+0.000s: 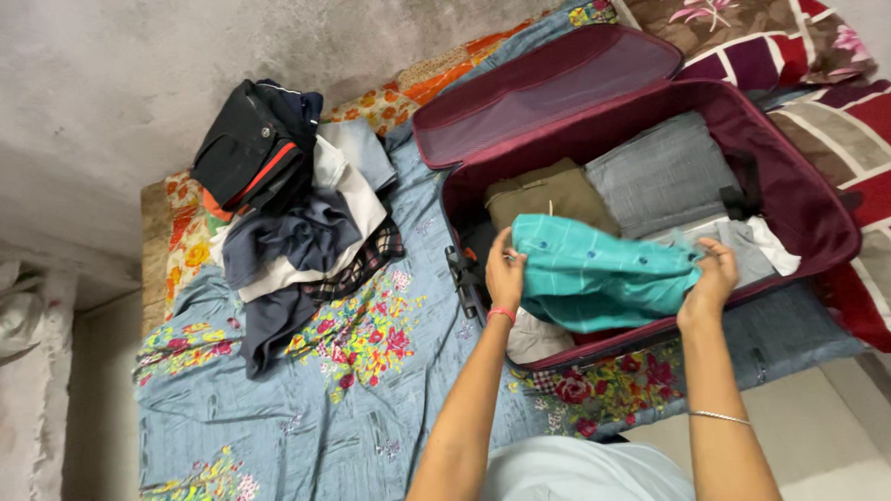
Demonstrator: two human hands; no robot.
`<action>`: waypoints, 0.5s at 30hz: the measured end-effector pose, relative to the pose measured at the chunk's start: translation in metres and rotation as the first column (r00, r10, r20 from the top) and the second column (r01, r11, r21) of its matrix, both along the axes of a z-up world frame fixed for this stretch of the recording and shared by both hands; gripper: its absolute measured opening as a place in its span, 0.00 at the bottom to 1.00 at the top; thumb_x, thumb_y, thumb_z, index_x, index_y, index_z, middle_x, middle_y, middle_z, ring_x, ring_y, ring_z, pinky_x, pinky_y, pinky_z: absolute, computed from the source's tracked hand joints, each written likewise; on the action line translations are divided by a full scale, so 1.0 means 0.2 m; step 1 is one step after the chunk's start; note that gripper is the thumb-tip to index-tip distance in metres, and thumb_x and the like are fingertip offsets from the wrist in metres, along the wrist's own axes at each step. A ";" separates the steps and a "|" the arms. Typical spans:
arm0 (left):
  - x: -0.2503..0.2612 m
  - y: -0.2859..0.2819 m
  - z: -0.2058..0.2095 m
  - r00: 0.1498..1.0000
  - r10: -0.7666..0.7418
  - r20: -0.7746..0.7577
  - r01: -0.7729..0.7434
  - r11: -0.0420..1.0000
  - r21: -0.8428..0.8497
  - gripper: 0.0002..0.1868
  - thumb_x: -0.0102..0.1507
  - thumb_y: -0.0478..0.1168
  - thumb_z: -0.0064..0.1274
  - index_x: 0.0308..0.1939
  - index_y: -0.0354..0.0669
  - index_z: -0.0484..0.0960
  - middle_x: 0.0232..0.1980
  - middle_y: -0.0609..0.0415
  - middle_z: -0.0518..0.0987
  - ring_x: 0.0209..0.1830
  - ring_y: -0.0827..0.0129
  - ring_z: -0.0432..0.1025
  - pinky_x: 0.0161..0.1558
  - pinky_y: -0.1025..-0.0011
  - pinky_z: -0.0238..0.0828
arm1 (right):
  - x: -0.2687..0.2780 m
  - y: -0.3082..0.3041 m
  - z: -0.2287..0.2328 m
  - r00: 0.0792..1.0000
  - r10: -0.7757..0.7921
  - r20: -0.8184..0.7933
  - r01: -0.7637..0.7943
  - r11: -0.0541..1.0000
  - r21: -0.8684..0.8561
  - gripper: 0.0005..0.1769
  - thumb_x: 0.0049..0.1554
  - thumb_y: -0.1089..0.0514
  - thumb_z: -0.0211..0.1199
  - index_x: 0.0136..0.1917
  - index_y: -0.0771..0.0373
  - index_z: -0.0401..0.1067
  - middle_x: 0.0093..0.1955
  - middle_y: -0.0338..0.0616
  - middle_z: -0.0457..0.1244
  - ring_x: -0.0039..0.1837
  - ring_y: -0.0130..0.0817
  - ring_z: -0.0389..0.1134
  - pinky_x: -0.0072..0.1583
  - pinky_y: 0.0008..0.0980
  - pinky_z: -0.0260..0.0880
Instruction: The person unpacks a maroon suitcase placed on a bed, removing various folded clothes one by one. They place the items, including jeans, shirts, and shorts, onto a pile on the bed next to the suitcase.
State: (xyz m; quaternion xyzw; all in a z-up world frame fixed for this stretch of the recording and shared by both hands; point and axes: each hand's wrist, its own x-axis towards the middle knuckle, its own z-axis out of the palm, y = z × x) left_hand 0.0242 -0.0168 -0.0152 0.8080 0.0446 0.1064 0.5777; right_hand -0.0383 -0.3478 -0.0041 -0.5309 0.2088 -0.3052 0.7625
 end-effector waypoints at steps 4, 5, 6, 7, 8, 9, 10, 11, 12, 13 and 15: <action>-0.04 0.12 -0.22 0.968 -0.248 -0.044 0.226 0.774 0.591 0.19 0.62 0.35 0.56 0.58 0.53 0.84 0.47 0.46 0.78 0.46 0.53 0.76 0.48 0.59 0.74 | 0.01 0.15 -0.05 0.983 0.126 -0.131 -0.131 0.991 -0.035 0.22 0.58 0.69 0.61 0.66 0.61 0.74 0.52 0.43 0.57 0.55 0.35 0.57 0.58 0.32 0.58; -0.06 0.15 -0.26 0.948 -0.295 -0.120 0.293 0.661 0.691 0.18 0.64 0.35 0.53 0.57 0.54 0.84 0.50 0.46 0.78 0.48 0.52 0.77 0.49 0.58 0.75 | 0.01 0.19 -0.03 0.979 0.129 -0.160 -0.150 0.981 -0.126 0.24 0.55 0.69 0.63 0.65 0.61 0.74 0.54 0.41 0.58 0.57 0.34 0.58 0.60 0.31 0.59; -0.09 0.16 -0.29 0.937 -0.290 -0.195 0.330 0.548 0.769 0.15 0.63 0.37 0.54 0.54 0.53 0.85 0.51 0.46 0.78 0.49 0.53 0.76 0.49 0.58 0.75 | 0.01 0.22 -0.01 0.973 0.130 -0.189 -0.170 0.962 -0.215 0.26 0.52 0.69 0.64 0.65 0.60 0.74 0.55 0.39 0.59 0.60 0.32 0.59 0.62 0.31 0.60; -0.12 0.16 -0.30 0.923 -0.273 -0.270 0.367 0.425 0.828 0.13 0.62 0.40 0.55 0.51 0.52 0.85 0.52 0.47 0.77 0.51 0.53 0.75 0.49 0.57 0.74 | 0.01 0.24 0.01 0.968 0.128 -0.217 -0.191 0.934 -0.302 0.29 0.49 0.69 0.65 0.64 0.59 0.73 0.57 0.37 0.60 0.62 0.31 0.60 0.63 0.30 0.62; -0.16 0.16 -0.29 0.907 -0.245 -0.342 0.406 0.293 0.866 0.11 0.61 0.42 0.56 0.47 0.52 0.85 0.52 0.47 0.77 0.53 0.54 0.75 0.50 0.57 0.74 | 0.02 0.26 0.01 0.947 0.167 -0.273 -0.256 0.908 -0.332 0.30 0.49 0.68 0.65 0.65 0.58 0.74 0.58 0.39 0.61 0.62 0.34 0.61 0.64 0.32 0.62; -0.18 0.16 -0.27 0.901 -0.256 -0.351 0.422 0.329 0.845 0.14 0.59 0.46 0.58 0.47 0.50 0.84 0.52 0.46 0.76 0.53 0.52 0.74 0.50 0.55 0.73 | 0.04 0.27 0.01 0.922 0.202 -0.329 -0.320 0.878 -0.357 0.31 0.49 0.68 0.66 0.67 0.56 0.74 0.58 0.41 0.61 0.63 0.36 0.62 0.65 0.33 0.63; -0.19 0.14 -0.25 0.895 -0.266 -0.358 0.437 0.364 0.823 0.17 0.57 0.50 0.59 0.47 0.49 0.84 0.51 0.45 0.76 0.53 0.51 0.73 0.50 0.54 0.72 | 0.05 0.29 -0.02 0.893 0.235 -0.385 -0.385 0.842 -0.379 0.32 0.49 0.67 0.66 0.68 0.55 0.75 0.59 0.43 0.61 0.63 0.39 0.63 0.65 0.35 0.64; -0.18 0.14 -0.23 0.890 -0.276 -0.364 0.450 0.399 0.799 0.22 0.55 0.54 0.61 0.47 0.47 0.83 0.51 0.44 0.75 0.53 0.49 0.72 0.51 0.52 0.71 | 0.05 0.32 -0.06 0.875 0.236 -0.423 -0.434 0.771 -0.466 0.37 0.44 0.68 0.68 0.68 0.54 0.73 0.60 0.47 0.59 0.63 0.42 0.61 0.66 0.37 0.63; -0.15 0.14 -0.22 0.896 -0.319 -0.310 0.444 0.609 0.657 0.20 0.59 0.53 0.62 0.48 0.45 0.83 0.51 0.42 0.75 0.52 0.49 0.73 0.51 0.54 0.71 | 0.05 0.34 -0.10 0.858 0.231 -0.458 -0.477 0.688 -0.547 0.42 0.40 0.68 0.71 0.69 0.54 0.71 0.61 0.51 0.56 0.64 0.46 0.60 0.66 0.40 0.62; -0.12 0.12 -0.21 0.905 -0.347 -0.246 0.425 0.775 0.467 0.19 0.63 0.52 0.62 0.49 0.43 0.83 0.52 0.41 0.75 0.51 0.48 0.73 0.51 0.55 0.72 | 0.05 0.36 -0.15 0.842 0.220 -0.493 -0.516 0.594 -0.616 0.48 0.35 0.68 0.74 0.70 0.54 0.69 0.63 0.55 0.54 0.64 0.50 0.58 0.66 0.42 0.61; -0.03 0.00 -0.17 0.920 -0.388 0.047 0.388 0.921 0.000 0.24 0.61 0.50 0.64 0.54 0.41 0.80 0.51 0.48 0.75 0.50 0.59 0.74 0.52 0.64 0.72 | 0.04 0.40 -0.24 0.784 0.253 -0.567 -0.602 0.532 -0.596 0.58 0.31 0.64 0.79 0.74 0.53 0.62 0.62 0.60 0.51 0.63 0.56 0.57 0.66 0.46 0.59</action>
